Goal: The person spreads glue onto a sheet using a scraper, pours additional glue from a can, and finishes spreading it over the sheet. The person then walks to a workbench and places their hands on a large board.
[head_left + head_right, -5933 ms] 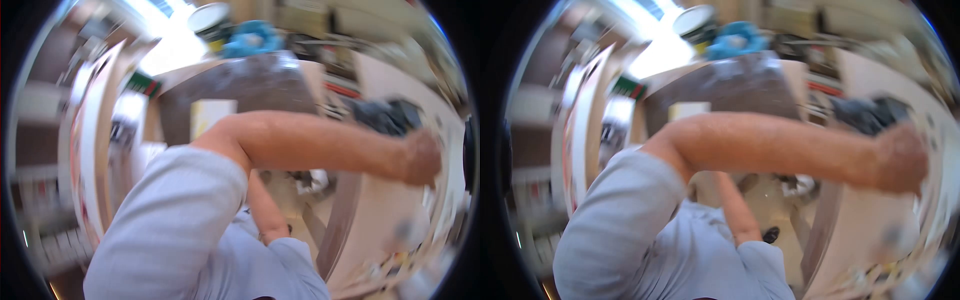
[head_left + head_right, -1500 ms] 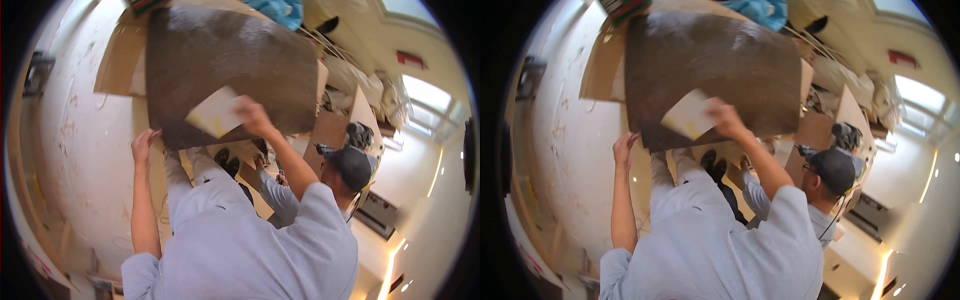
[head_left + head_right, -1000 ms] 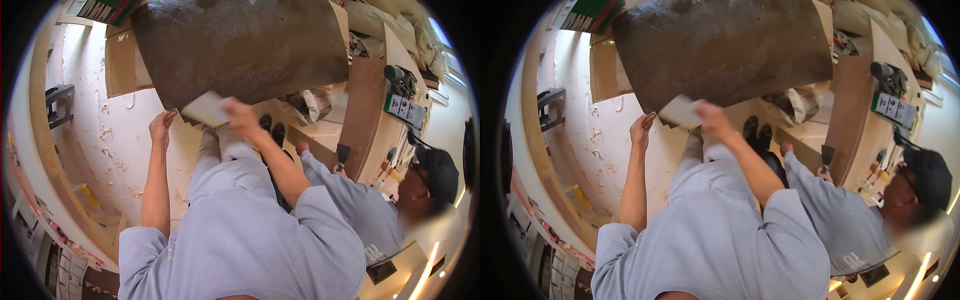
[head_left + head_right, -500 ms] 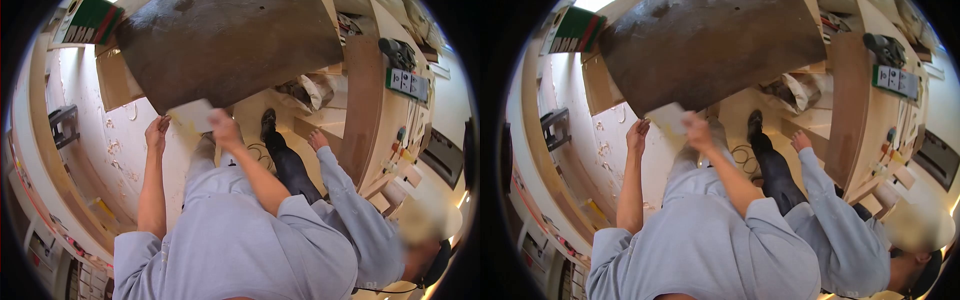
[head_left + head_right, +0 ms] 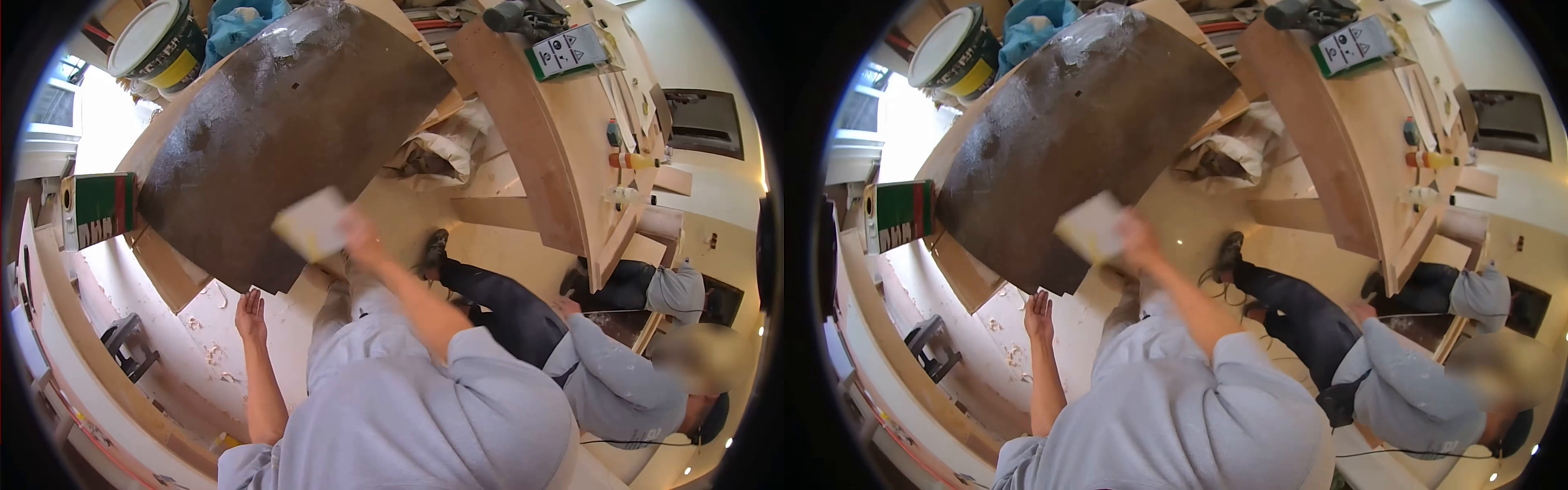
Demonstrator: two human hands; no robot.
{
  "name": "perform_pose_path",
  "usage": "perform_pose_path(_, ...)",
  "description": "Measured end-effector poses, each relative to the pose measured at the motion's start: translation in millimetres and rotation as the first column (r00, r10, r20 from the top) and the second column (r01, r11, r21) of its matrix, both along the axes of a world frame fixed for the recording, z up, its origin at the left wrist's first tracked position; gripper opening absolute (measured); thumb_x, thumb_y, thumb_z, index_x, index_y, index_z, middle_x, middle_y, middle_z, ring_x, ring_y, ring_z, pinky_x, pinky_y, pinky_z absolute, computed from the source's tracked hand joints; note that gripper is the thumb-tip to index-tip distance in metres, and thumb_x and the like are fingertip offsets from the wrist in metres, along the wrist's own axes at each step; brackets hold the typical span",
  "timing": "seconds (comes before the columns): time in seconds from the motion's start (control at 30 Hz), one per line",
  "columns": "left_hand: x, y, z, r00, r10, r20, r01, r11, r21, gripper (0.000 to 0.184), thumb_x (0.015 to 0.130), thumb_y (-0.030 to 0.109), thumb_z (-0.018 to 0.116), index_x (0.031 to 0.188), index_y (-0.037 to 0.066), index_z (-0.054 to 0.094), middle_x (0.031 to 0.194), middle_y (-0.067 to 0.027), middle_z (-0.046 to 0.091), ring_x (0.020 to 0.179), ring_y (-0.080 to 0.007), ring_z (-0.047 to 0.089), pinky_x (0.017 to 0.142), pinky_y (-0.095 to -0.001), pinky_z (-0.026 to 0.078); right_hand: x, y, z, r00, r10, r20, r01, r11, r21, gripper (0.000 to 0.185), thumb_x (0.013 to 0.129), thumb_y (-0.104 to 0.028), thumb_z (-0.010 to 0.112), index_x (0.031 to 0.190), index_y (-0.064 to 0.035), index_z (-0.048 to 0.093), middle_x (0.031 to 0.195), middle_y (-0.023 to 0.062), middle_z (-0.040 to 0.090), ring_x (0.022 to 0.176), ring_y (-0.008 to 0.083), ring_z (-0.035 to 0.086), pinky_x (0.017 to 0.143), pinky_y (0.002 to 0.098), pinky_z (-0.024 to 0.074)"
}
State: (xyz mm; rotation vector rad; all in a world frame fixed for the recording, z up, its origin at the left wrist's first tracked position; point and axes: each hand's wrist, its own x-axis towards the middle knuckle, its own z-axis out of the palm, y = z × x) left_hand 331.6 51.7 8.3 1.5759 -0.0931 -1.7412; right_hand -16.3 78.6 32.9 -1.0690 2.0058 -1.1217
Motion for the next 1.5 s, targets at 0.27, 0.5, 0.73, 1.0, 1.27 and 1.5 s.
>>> perform_pose_path(0.27, -8, 0, 12, 0.999, 0.031, 0.021, -0.032, 0.999, 0.040, 0.025, 0.091, 0.022, 0.053, 0.104, 0.000, 0.055, 0.111, -0.0148, 0.060, 0.111, -0.0252, 0.054, 0.101, -0.0387, 0.039, -289, -54, 34, 0.927, -0.334, -0.171, 0.320, 0.942, -0.103, 0.018, 0.087, -0.016, 0.056, 0.097, -0.0006, 0.056, 0.084, 0.0141, 0.064, 0.076, 0.0231, 0.061, 0.070, 0.0347, 0.0480)
perform_pose_path(0.5, -12, 0, 10, 0.997, 0.063, 0.038, -0.066, 0.994, 0.083, 0.024, 0.091, 0.022, 0.052, 0.103, 0.002, 0.056, 0.110, -0.0141, 0.061, 0.111, -0.0261, 0.054, 0.101, -0.0407, 0.039, -6, -38, 61, 0.904, 0.382, 0.191, -0.394, 0.918, 0.033, 0.014, 0.084, -0.012, 0.049, 0.090, -0.0044, 0.058, 0.095, 0.0150, 0.059, 0.096, 0.0319, 0.055, 0.085, 0.0407, 0.0433)
perform_pose_path(0.73, -14, 2, 8, 0.991, 0.133, -0.020, -0.131, 0.988, 0.087, 0.027, 0.092, 0.028, 0.047, 0.100, 0.004, 0.056, 0.111, -0.0139, 0.061, 0.111, -0.0267, 0.054, 0.098, -0.0419, 0.038, -294, -201, 67, 0.916, -0.303, -0.265, 0.301, 0.952, -0.048, 0.025, 0.087, -0.016, 0.058, 0.101, 0.0045, 0.053, 0.095, 0.0159, 0.062, 0.087, 0.0258, 0.058, 0.079, 0.0374, 0.0450)
perform_pose_path(1.0, -31, 4, 18, 0.973, 0.229, -0.039, -0.228, 0.973, 0.041, 0.034, 0.095, 0.030, 0.042, 0.106, 0.000, 0.054, 0.115, -0.0157, 0.059, 0.113, -0.0266, 0.052, 0.098, -0.0418, 0.038, -217, -264, 48, 0.978, -0.019, -0.209, 0.011, 0.999, -0.041, 0.015, 0.087, -0.013, 0.054, 0.091, 0.0016, 0.055, 0.081, 0.0148, 0.058, 0.074, 0.0296, 0.057, 0.067, 0.0405, 0.0455)
perform_pose_path(1.27, -35, 7, 13, 0.933, 0.352, -0.076, -0.348, 0.936, 0.056, 0.033, 0.094, 0.031, 0.043, 0.103, 0.002, 0.055, 0.110, -0.0154, 0.061, 0.109, -0.0272, 0.054, 0.096, -0.0413, 0.038, -24, -286, 77, 0.862, 0.455, -0.223, -0.493, 0.853, -0.168, 0.016, 0.086, -0.016, 0.054, 0.090, 0.0002, 0.054, 0.084, 0.0182, 0.054, 0.082, 0.0349, 0.052, 0.075, 0.0389, 0.0423)
perform_pose_path(1.5, -42, 9, 21, 0.937, 0.344, -0.054, -0.343, 0.939, 0.028, 0.034, 0.094, 0.034, 0.044, 0.102, 0.002, 0.055, 0.111, -0.0152, 0.060, 0.111, -0.0273, 0.052, 0.097, -0.0433, 0.037, -250, -390, 11, 0.976, -0.219, 0.006, 0.219, 0.975, -0.029, 0.016, 0.087, -0.006, 0.054, 0.100, 0.0035, 0.056, 0.090, 0.0131, 0.063, 0.079, 0.0193, 0.062, 0.069, 0.0337, 0.0503)
